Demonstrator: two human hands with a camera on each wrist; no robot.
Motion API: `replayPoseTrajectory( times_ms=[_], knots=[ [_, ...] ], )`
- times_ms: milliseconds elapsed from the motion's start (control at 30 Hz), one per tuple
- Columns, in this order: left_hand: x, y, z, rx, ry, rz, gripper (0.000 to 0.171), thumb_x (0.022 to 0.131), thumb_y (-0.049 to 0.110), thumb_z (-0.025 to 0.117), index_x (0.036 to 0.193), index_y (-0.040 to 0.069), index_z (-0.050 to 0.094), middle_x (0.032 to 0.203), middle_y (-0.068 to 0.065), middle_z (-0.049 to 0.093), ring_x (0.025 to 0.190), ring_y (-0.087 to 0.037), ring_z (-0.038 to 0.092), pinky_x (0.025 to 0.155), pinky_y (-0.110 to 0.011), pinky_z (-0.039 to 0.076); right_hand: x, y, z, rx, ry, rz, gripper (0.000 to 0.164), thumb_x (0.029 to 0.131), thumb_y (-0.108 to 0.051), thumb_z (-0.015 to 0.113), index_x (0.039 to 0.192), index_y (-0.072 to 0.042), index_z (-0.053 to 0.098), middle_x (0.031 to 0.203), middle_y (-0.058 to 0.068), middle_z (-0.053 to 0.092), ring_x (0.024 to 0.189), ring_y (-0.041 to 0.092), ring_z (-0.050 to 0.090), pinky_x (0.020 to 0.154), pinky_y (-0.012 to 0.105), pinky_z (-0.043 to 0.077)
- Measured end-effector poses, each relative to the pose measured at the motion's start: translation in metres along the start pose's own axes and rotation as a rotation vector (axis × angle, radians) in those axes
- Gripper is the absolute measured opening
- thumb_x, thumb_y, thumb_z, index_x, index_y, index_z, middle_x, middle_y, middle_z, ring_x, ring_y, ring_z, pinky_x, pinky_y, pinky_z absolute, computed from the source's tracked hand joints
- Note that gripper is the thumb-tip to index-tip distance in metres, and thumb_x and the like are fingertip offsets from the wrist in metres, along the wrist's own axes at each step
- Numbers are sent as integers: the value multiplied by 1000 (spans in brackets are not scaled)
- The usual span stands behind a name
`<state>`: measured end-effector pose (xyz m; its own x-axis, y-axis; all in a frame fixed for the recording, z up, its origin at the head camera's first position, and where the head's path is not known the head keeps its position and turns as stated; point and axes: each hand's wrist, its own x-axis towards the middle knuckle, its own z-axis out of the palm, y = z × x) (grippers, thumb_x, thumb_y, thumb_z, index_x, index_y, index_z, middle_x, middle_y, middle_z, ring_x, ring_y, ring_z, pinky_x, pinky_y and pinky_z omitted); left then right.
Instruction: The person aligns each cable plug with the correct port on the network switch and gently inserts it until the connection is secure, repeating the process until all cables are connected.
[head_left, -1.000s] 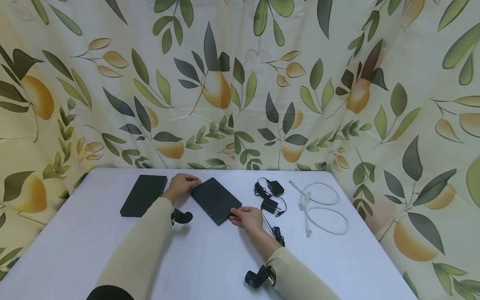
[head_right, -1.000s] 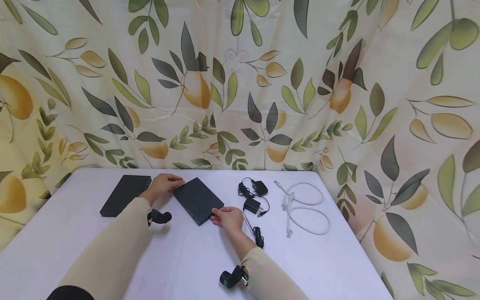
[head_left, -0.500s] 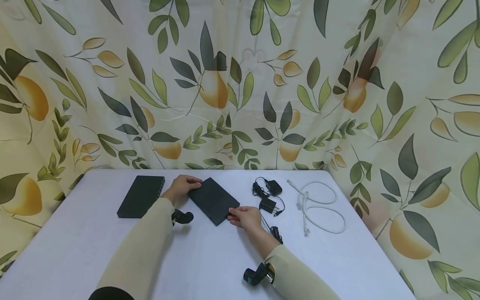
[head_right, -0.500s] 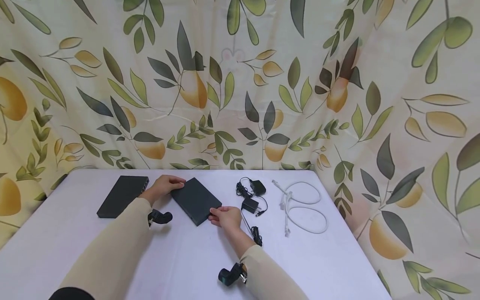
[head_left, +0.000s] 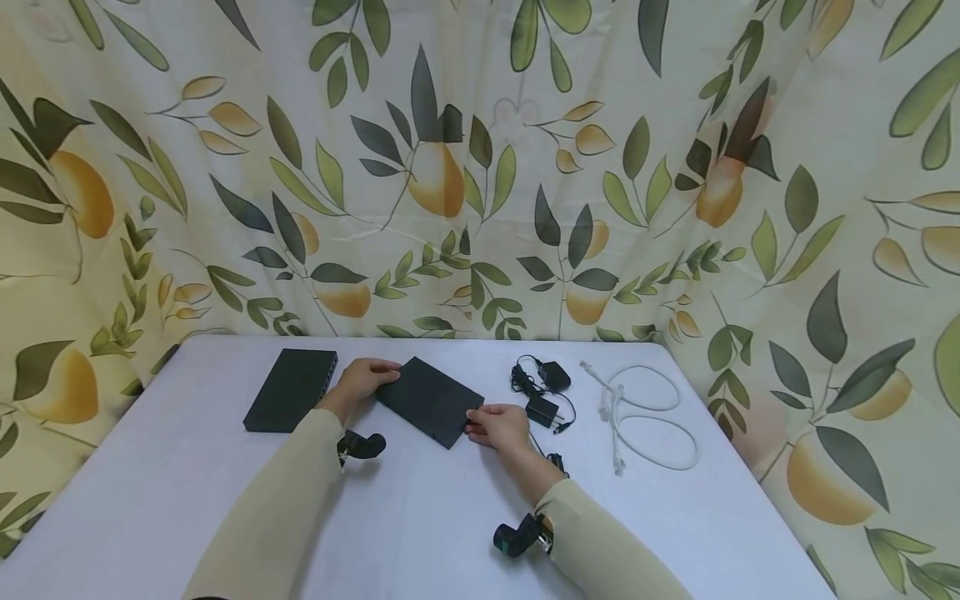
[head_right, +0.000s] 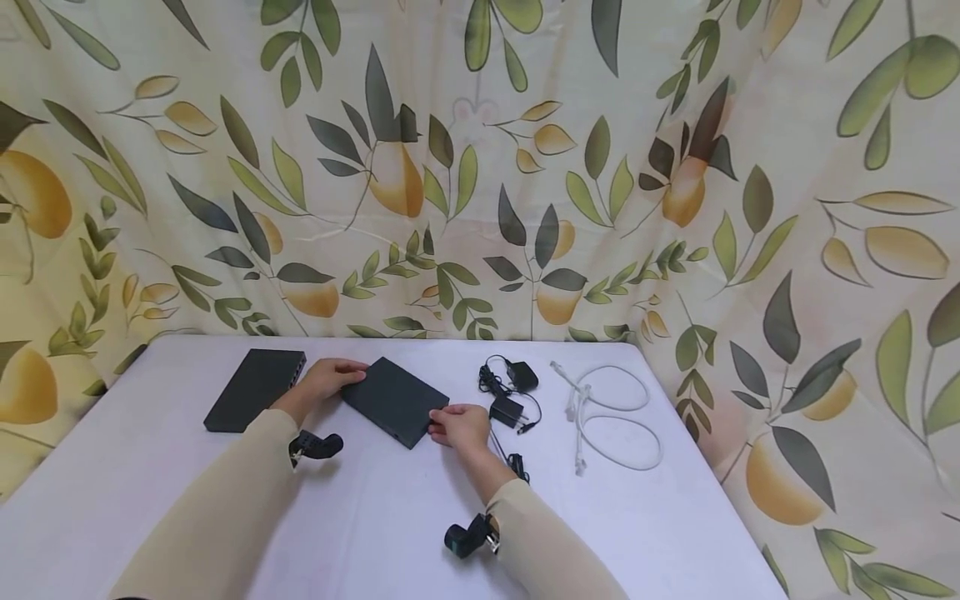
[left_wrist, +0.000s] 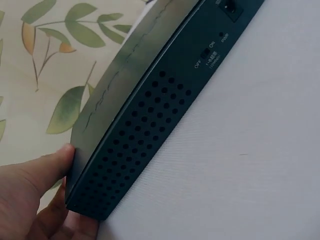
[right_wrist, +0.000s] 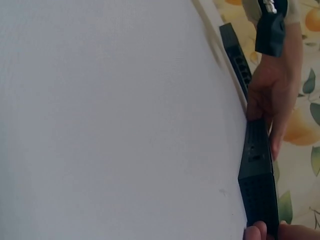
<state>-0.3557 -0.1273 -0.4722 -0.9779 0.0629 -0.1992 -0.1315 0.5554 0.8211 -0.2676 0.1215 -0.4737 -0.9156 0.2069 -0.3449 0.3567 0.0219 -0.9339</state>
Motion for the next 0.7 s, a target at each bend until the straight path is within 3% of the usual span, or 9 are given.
replayPoseTrajectory(
  times_ms=[200, 467, 700],
  knots=[
    [-10, -6, 2, -41, 33, 8, 34, 96, 21, 65, 127, 8, 67, 136, -17, 59, 131, -33, 49, 111, -45, 38, 2, -5, -2, -26, 1, -17, 20, 87, -3, 72, 105, 4, 66, 79, 10, 71, 62, 11, 68, 62, 27, 60],
    [-19, -10, 4, -129, 52, -77, 36, 96, 23, 65, 129, 10, 65, 139, -17, 57, 120, -29, 56, 98, -42, 50, 11, -10, -2, -50, 4, -44, 22, 87, -2, 71, 108, 4, 67, 82, 13, 72, 62, 12, 68, 61, 27, 60],
    [-28, -15, 11, -178, 125, -80, 35, 93, 25, 69, 125, 12, 68, 135, -14, 60, 114, -26, 58, 86, -36, 56, 20, -13, -5, -120, 26, -44, 21, 89, -5, 70, 109, 2, 70, 82, 12, 72, 61, 11, 67, 59, 25, 59]
  ],
)
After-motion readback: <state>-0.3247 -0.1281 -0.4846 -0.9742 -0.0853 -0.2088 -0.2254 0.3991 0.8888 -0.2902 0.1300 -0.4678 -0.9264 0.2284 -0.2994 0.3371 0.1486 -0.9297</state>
